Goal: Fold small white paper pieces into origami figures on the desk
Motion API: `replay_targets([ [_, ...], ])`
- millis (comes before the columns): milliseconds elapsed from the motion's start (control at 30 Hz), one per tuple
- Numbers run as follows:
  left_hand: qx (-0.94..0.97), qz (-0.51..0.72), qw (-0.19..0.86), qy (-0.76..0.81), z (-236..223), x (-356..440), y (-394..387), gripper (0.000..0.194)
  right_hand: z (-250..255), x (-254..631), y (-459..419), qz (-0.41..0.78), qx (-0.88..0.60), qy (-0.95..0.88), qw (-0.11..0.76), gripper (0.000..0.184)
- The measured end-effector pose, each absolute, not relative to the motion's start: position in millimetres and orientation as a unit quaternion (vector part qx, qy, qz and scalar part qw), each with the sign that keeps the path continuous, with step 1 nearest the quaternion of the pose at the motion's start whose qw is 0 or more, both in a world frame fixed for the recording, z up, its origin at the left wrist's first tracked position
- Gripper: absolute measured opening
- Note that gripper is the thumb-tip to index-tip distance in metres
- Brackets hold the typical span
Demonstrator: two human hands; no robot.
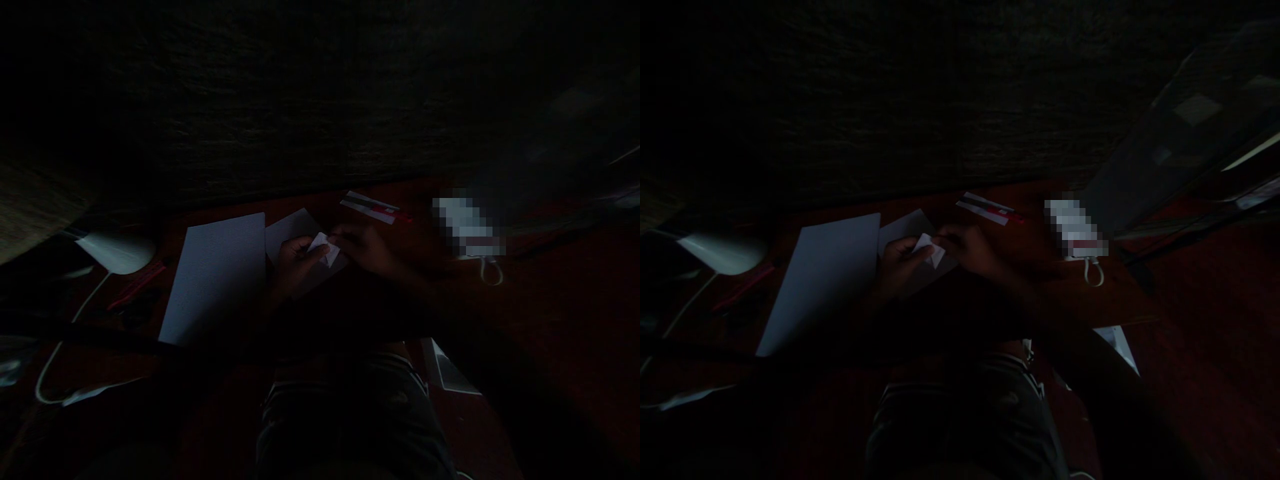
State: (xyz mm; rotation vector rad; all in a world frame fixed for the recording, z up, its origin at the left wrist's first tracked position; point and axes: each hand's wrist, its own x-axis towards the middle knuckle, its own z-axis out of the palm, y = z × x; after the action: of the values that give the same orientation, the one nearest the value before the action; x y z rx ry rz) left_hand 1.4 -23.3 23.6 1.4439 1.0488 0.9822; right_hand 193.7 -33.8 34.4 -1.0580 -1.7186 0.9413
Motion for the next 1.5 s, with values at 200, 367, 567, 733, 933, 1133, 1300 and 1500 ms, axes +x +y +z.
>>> replay_targets([
  [200, 0.601, 0.398, 0.531, 0.446, 23, -3, -21, 0.037, 33, 195, -32, 0.387, -0.427, -0.694, 0.433, 0.050],
  [367, 0.614, 0.396, 0.531, 0.429, 19, -5, -18, 0.033, 34, 198, -32, 0.381, -0.422, -0.703, 0.427, 0.052],
  [567, 0.595, 0.384, 0.550, 0.443, 22, -5, -18, 0.036, 35, 197, -33, 0.356, -0.427, -0.707, 0.437, 0.052],
  [733, 0.576, 0.340, 0.605, 0.432, 25, -6, -13, 0.043, 33, 198, -33, 0.352, -0.423, -0.710, 0.439, 0.053],
  [933, 0.586, 0.299, 0.615, 0.435, 25, -9, -11, 0.042, 32, 199, -32, 0.373, -0.411, -0.711, 0.432, 0.050],
  [1133, 0.564, 0.395, 0.583, 0.431, 20, -5, -13, 0.038, 33, 202, -30, 0.400, -0.407, -0.665, 0.481, 0.041],
  [1300, 0.530, 0.468, 0.572, 0.416, 13, -5, -8, 0.041, 34, 206, -27, 0.357, -0.391, -0.671, 0.519, 0.027],
  [1500, 0.559, 0.503, 0.541, 0.378, 11, -7, -3, 0.048, 27, 207, -26, 0.316, -0.362, -0.743, 0.465, 0.018],
])
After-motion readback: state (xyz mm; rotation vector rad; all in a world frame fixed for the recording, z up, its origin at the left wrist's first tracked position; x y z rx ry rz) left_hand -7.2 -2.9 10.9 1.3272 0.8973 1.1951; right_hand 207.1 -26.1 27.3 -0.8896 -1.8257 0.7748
